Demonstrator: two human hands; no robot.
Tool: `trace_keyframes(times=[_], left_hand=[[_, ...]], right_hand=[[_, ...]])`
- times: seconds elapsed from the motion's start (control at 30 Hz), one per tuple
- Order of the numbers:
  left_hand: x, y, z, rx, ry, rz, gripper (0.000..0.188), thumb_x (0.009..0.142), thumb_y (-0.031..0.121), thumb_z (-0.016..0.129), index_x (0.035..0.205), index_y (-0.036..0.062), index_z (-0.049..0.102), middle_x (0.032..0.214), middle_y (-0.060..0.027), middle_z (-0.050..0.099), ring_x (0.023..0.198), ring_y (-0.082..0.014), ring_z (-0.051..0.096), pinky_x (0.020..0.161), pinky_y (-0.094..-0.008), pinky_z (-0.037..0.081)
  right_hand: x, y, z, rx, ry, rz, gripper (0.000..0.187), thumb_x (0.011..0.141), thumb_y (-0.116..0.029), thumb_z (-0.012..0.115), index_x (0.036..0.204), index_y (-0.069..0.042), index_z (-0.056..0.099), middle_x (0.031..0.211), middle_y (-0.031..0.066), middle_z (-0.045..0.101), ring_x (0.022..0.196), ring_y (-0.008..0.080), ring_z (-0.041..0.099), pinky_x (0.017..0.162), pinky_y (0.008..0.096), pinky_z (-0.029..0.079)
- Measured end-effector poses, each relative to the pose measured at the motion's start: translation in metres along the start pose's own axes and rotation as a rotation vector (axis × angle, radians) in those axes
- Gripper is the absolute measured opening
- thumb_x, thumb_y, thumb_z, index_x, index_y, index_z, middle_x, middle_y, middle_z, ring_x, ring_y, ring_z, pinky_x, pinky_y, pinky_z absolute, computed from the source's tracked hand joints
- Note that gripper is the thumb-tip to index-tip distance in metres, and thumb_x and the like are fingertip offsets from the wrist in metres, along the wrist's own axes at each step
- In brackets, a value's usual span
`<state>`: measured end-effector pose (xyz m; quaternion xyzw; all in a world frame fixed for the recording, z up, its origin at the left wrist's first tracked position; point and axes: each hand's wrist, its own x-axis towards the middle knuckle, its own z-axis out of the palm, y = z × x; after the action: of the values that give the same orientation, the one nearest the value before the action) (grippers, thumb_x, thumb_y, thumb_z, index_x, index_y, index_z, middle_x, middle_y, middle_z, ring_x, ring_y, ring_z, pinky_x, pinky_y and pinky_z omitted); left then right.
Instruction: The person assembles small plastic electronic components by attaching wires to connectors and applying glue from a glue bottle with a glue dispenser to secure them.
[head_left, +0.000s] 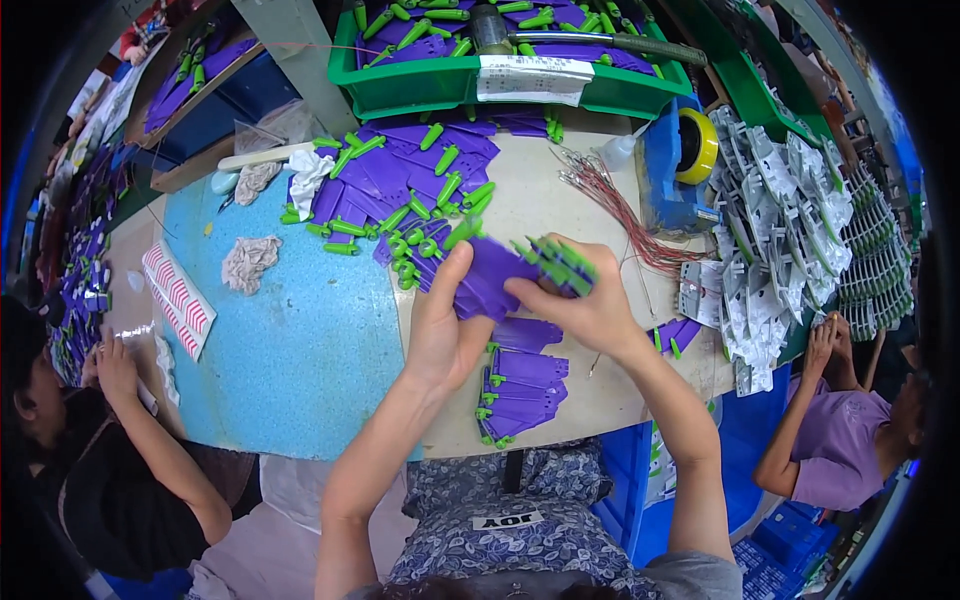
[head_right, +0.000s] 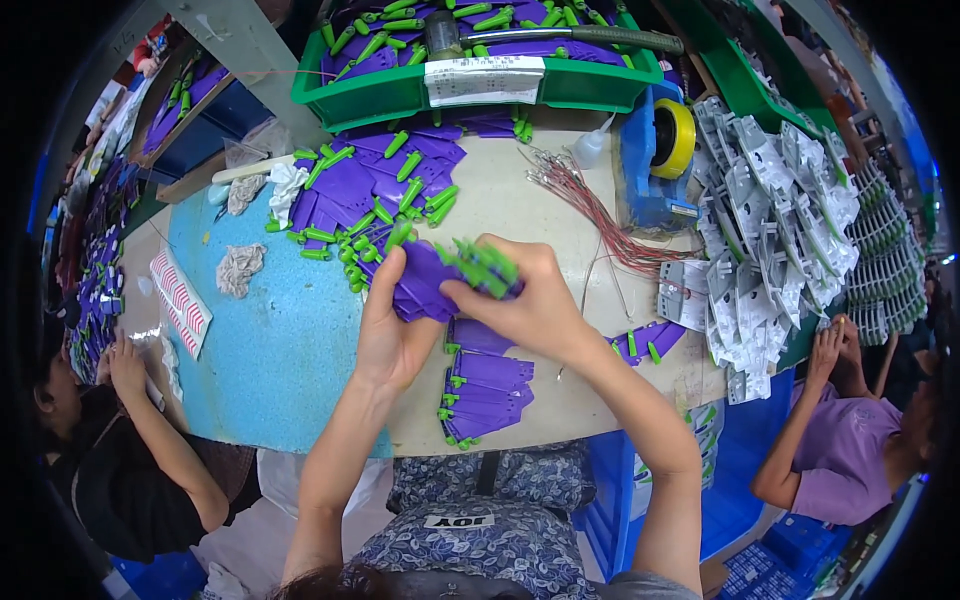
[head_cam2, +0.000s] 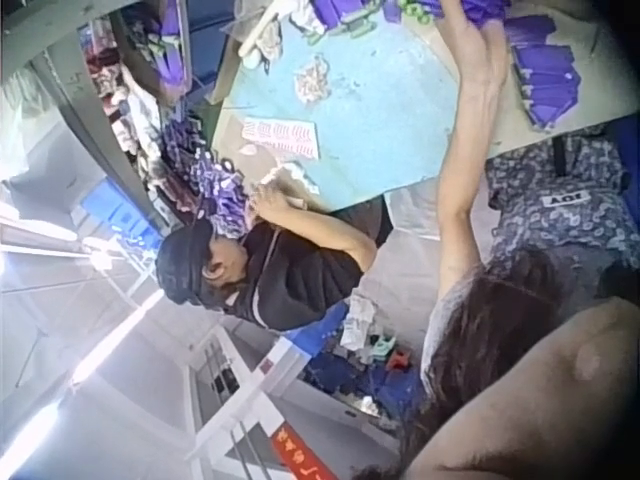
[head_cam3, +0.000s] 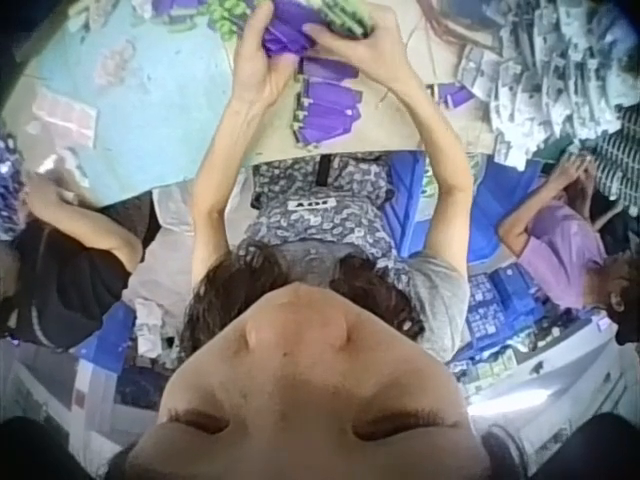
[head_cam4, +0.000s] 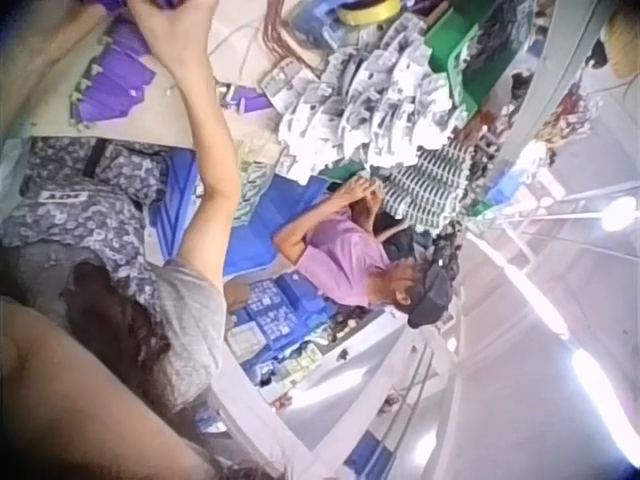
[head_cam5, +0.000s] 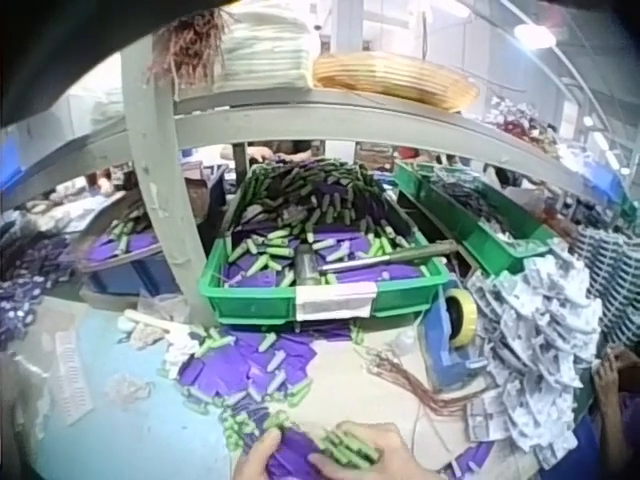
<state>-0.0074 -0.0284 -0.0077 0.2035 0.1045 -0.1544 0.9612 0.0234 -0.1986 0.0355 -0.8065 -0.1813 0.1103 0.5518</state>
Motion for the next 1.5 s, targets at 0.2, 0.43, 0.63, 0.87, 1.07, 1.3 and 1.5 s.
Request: trace_keyframes(times=[0.2,0.43,0.63,0.87,1.07,1.3,1.5], left_hand=[[-0.009,0.007,0.008,0.002,0.006,0.03,0.039,0.101,0.016,0.058,0.135,0.0041,0.043,0.132,-0.0215,0.058,0.126,-0.0375,0.056,0.107,-0.0501,0.047],[-0.007,0.026,-0.014,0.509,0.123,0.151,0.037,0.098,0.02,0.064,0.127,0.0005,0.052,0.12,-0.021,0.066,0.11,-0.0295,0.067,0.093,-0.0401,0.056],[-0.002,0.057,-0.027,0.523,0.258,0.065,0.033,0.091,0.02,0.073,0.114,-0.001,0.06,0.101,-0.0145,0.073,0.092,-0.023,0.073,0.081,-0.0337,0.059],[-0.004,0.051,-0.032,1.036,0.299,0.548,0.03,0.081,0.005,0.076,0.107,0.0015,0.06,0.099,-0.0063,0.072,0.085,-0.0141,0.068,0.077,-0.028,0.053],[0.016,0.076,-0.005,1.259,0.151,0.63,0.027,0.078,0.002,0.076,0.099,0.0023,0.059,0.09,-0.0003,0.067,0.08,-0.0099,0.062,0.074,-0.0258,0.051],[0.001,0.063,-0.011,1.28,0.267,0.381,0.03,0.076,0.009,0.083,0.095,0.0031,0.061,0.082,0.0013,0.063,0.072,-0.0066,0.056,0.067,-0.0246,0.047],[0.068,0.017,0.02,1.914,-0.653,0.814,0.048,0.065,0.002,0.081,0.108,0.0032,0.061,0.092,-0.0102,0.07,0.084,-0.0293,0.068,0.086,-0.0398,0.052]], right_hand=[[-0.001,-0.004,0.007,-0.55,0.146,-0.595,0.032,0.068,-0.006,0.08,0.096,-0.002,0.064,0.076,0.0104,0.06,0.061,0.0276,0.064,0.057,0.0347,0.052],[0.026,0.0,0.002,-0.65,-0.031,-0.669,0.033,0.068,-0.013,0.081,0.095,-0.003,0.064,0.066,0.0082,0.05,0.056,0.0264,0.057,0.055,0.0371,0.047],[0.091,0.036,0.009,-0.509,0.146,-0.401,0.025,0.073,-0.011,0.076,0.09,0.0,0.061,0.074,0.0143,0.058,0.069,0.0325,0.062,0.061,0.0401,0.049],[0.124,0.036,0.02,-0.264,0.225,0.149,0.028,0.079,-0.016,0.079,0.088,0.005,0.064,0.075,0.0156,0.065,0.063,0.0188,0.06,0.064,0.0306,0.049],[0.075,0.017,0.003,-0.433,0.264,-0.154,0.033,0.077,-0.021,0.082,0.082,0.006,0.063,0.065,0.0147,0.064,0.056,0.02,0.058,0.057,0.0374,0.046],[0.015,0.027,-0.013,-0.682,0.352,0.258,0.039,0.078,-0.03,0.082,0.084,0.005,0.066,0.066,0.0188,0.066,0.059,0.0299,0.065,0.057,0.0419,0.049],[-0.037,0.023,-0.038,-0.122,0.653,0.247,0.017,0.087,-0.013,0.076,0.09,0.002,0.069,0.07,-0.0027,0.059,0.064,0.0043,0.047,0.056,0.0245,0.037]])
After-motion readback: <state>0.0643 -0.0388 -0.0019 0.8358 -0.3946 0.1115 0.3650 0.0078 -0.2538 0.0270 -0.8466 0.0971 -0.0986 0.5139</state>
